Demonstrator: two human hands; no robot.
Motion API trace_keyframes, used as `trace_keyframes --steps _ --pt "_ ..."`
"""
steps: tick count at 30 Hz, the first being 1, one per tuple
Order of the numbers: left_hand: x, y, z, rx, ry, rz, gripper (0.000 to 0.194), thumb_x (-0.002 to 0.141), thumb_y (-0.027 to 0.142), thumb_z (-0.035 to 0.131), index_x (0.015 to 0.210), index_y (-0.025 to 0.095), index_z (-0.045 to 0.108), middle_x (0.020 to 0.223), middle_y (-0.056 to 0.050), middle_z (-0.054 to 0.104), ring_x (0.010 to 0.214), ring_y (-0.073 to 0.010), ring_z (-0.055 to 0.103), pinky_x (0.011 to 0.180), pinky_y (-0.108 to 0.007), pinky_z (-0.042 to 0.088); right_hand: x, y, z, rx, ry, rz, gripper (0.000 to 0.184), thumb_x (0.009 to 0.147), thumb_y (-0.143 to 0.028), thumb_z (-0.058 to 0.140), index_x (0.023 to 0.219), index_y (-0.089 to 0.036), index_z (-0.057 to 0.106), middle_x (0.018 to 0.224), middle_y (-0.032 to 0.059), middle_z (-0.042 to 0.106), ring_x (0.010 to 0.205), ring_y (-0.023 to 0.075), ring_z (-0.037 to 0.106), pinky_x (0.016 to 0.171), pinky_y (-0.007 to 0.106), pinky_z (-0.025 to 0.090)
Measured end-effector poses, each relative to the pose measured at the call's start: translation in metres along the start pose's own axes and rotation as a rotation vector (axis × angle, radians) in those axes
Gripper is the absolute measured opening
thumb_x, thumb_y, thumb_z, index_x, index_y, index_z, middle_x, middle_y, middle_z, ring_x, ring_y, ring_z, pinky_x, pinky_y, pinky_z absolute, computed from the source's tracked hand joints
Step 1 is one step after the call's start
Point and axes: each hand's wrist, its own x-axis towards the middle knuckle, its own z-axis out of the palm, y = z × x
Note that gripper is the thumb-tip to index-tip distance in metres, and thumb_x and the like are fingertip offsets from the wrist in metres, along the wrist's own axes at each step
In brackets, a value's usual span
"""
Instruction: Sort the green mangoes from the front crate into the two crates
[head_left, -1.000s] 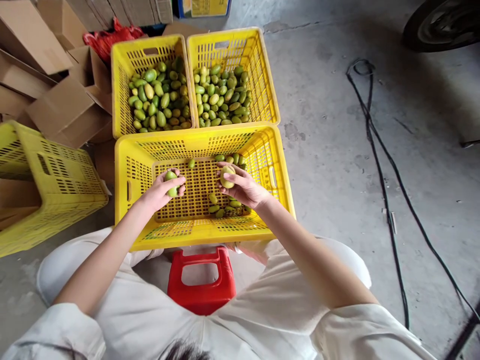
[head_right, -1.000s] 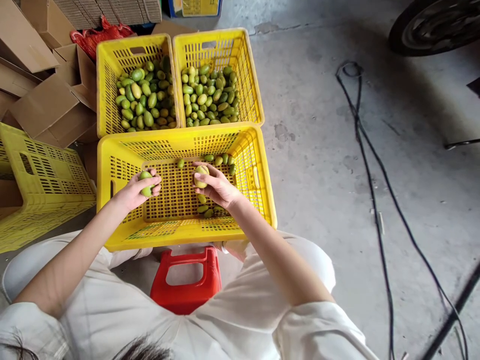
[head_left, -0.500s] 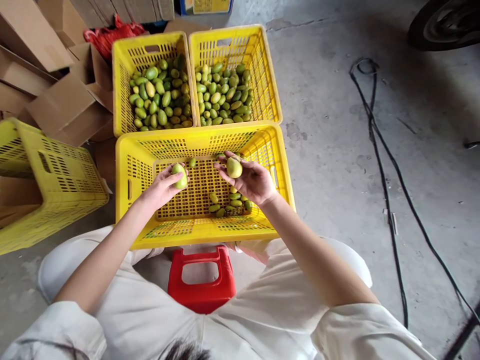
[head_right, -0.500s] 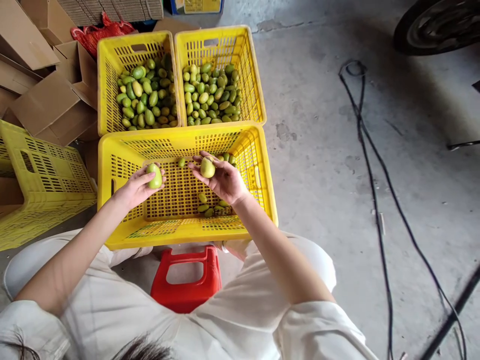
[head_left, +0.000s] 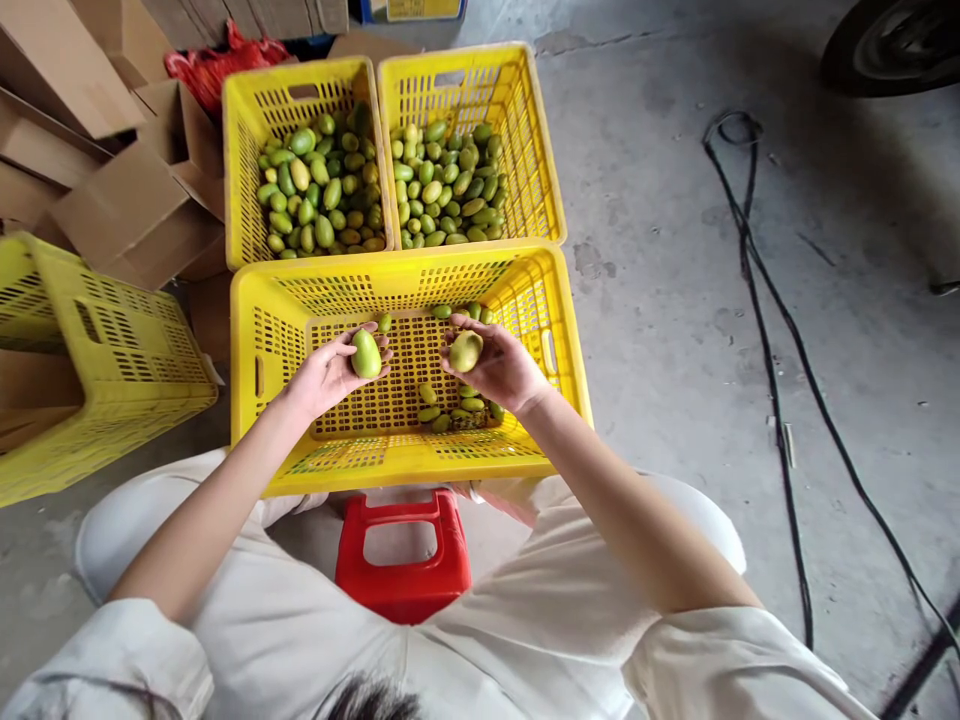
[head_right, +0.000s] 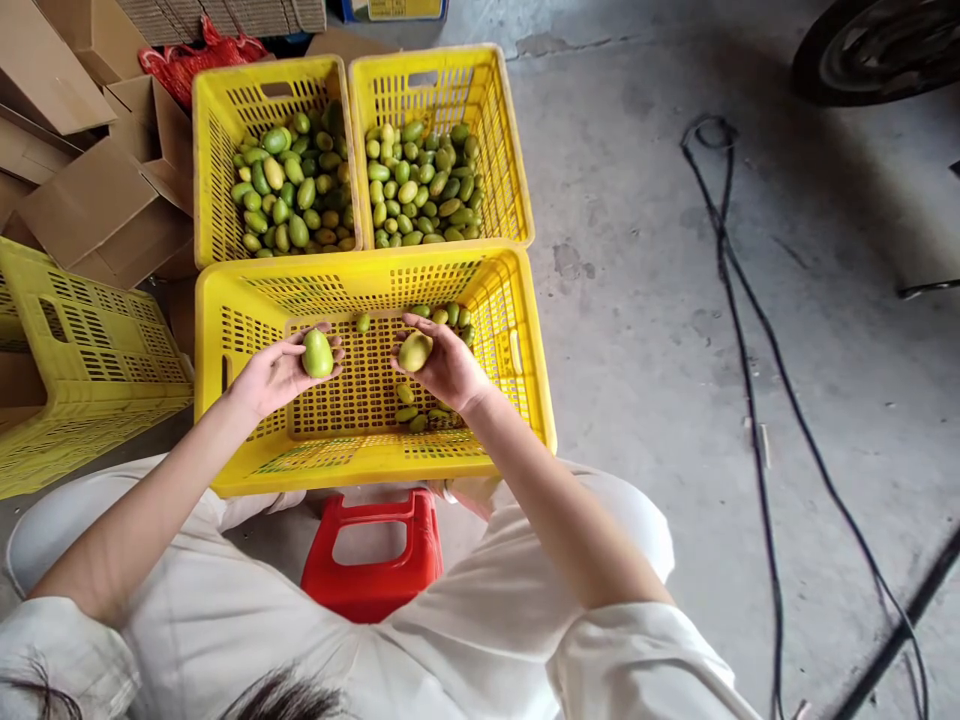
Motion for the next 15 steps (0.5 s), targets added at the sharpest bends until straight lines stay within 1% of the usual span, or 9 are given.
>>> trace_keyframes --steps 2,3,6,8,10,11,13,15 --pt "-0.0010 0.0002 0.0020 0.024 0.008 0.069 0.025 0.076 0.010 0.060 0.100 0.016 0.065 0.100 -0.009 0.068 0.094 -0.0224 0.067 0.081 -0.037 0.057 0.0001 -0.0032 0.0008 0.021 0.007 -0.047 0.027 0.073 -0.018 0.063 0.100 -0.023 0.060 0.091 0.0012 0.069 0.087 0.0192 0.068 0.075 0.035 0.060" --pt "-0.0018 0.0007 0.0032 0.039 0.010 0.100 0.023 0.076 0.011 0.064 0.098 0.017 0.065 0.099 -0.008 0.068 0.091 -0.0206 0.067 0.079 -0.035 0.057 -0.0001 -0.0043 0.0012 0.015 0.008 -0.068 0.031 0.071 -0.015 0.062 0.101 -0.023 0.061 0.095 0.0015 0.070 0.091 0.0197 0.068 0.079 0.037 0.060" --pt "-0.0047 0.0034 0.0066 0.066 0.007 0.134 0.022 0.070 0.013 0.074 0.089 0.017 0.064 0.087 -0.003 0.065 0.077 -0.0146 0.064 0.069 -0.028 0.056 -0.0005 -0.0051 0.0014 -0.018 0.013 -0.124 0.036 0.069 -0.011 0.065 0.103 -0.023 0.060 0.100 0.0015 0.070 0.096 0.0187 0.067 0.083 0.035 0.060" --pt "-0.0060 0.0047 0.0075 0.056 -0.008 0.122 0.022 0.067 0.015 0.077 0.083 0.017 0.062 0.080 0.000 0.062 0.071 -0.0117 0.062 0.061 -0.023 0.054 -0.0003 -0.0038 0.0004 -0.025 0.011 -0.119 0.035 0.071 -0.013 0.070 0.102 -0.024 0.060 0.094 0.0000 0.069 0.090 0.0162 0.067 0.077 0.031 0.061" --pt "-0.0059 0.0044 0.0065 0.039 -0.024 0.108 0.024 0.065 0.015 0.079 0.080 0.017 0.060 0.077 0.001 0.061 0.065 -0.0095 0.060 0.054 -0.019 0.049 0.0005 -0.0017 -0.0012 -0.020 0.005 -0.085 0.030 0.071 -0.015 0.076 0.095 -0.023 0.060 0.080 -0.0029 0.065 0.075 0.0119 0.065 0.063 0.023 0.059" --pt "-0.0051 0.0034 0.0054 0.037 -0.027 0.097 0.025 0.065 0.016 0.080 0.079 0.017 0.060 0.075 0.001 0.060 0.060 -0.0083 0.058 0.050 -0.018 0.046 0.0012 -0.0004 -0.0020 -0.019 -0.001 -0.066 0.028 0.070 -0.016 0.078 0.090 -0.022 0.059 0.072 -0.0045 0.061 0.066 0.0094 0.062 0.055 0.018 0.055" --pt "-0.0026 0.0005 0.0027 0.047 -0.012 0.065 0.023 0.067 0.017 0.080 0.077 0.016 0.058 0.069 0.002 0.058 0.052 -0.0065 0.054 0.044 -0.016 0.041 0.0028 0.0019 -0.0034 -0.031 -0.024 -0.025 0.027 0.070 -0.021 0.081 0.079 -0.020 0.056 0.062 -0.0067 0.053 0.051 0.0051 0.051 0.042 0.013 0.045" --pt "0.0003 -0.0029 0.0007 0.047 0.025 0.017 0.019 0.073 0.022 0.075 0.074 0.015 0.057 0.063 0.002 0.055 0.047 -0.0064 0.051 0.041 -0.017 0.039 0.0045 0.0032 -0.0043 -0.057 -0.051 0.026 0.029 0.072 -0.031 0.080 0.073 -0.019 0.054 0.057 -0.0071 0.048 0.043 0.0033 0.042 0.034 0.012 0.034"
